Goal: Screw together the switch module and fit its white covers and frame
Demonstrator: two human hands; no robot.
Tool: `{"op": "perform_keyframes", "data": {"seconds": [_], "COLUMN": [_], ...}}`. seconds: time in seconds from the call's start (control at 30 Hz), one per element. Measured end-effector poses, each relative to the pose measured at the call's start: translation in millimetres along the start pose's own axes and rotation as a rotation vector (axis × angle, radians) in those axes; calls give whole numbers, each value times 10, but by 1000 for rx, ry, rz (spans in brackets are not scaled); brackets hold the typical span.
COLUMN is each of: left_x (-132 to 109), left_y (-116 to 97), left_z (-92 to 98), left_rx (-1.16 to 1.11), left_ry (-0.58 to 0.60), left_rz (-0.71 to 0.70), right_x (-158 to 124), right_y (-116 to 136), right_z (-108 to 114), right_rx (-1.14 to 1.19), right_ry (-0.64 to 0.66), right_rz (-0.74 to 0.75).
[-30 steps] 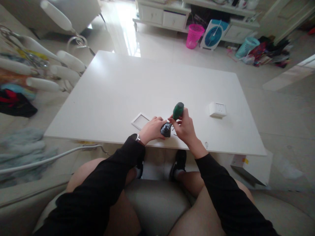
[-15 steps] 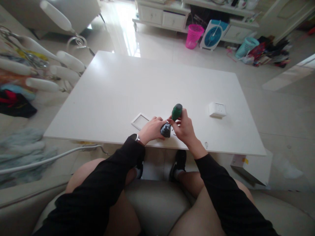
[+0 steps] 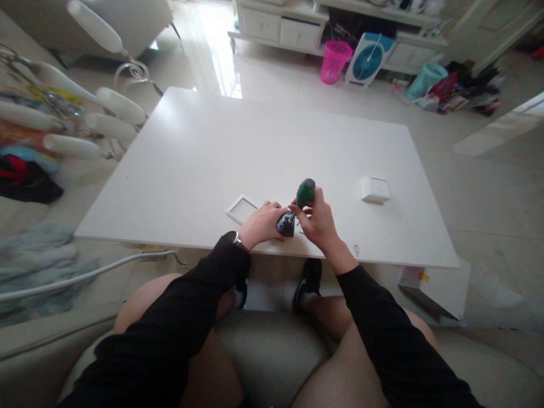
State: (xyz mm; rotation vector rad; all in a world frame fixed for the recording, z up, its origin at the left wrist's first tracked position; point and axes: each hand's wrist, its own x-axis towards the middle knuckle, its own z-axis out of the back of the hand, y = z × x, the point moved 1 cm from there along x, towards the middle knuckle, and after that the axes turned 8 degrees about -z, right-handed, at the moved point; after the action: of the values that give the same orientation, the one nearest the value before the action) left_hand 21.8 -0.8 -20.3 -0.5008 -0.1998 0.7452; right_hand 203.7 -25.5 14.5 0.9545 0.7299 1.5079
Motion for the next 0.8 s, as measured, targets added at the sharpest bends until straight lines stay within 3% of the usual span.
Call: {"op": "perform_keyframes", "data": {"seconds": [0.3, 0.57, 0.8], "left_x": [-2, 35, 45], "left_y": [5, -152, -176], "left_z": [-13, -6, -50], "left_rx": [-23, -54, -23], "left_ry": [-3, -109, -72], "left_rz": [-3, 25, 21], "right_x": [3, -2, -3], "right_y": [1, 4, 21], "right_z": [1, 7, 5], "right_rx": [12, 20, 41], "right_ry": [-7, 1, 4], "right_rz": [-13, 1, 3]}}
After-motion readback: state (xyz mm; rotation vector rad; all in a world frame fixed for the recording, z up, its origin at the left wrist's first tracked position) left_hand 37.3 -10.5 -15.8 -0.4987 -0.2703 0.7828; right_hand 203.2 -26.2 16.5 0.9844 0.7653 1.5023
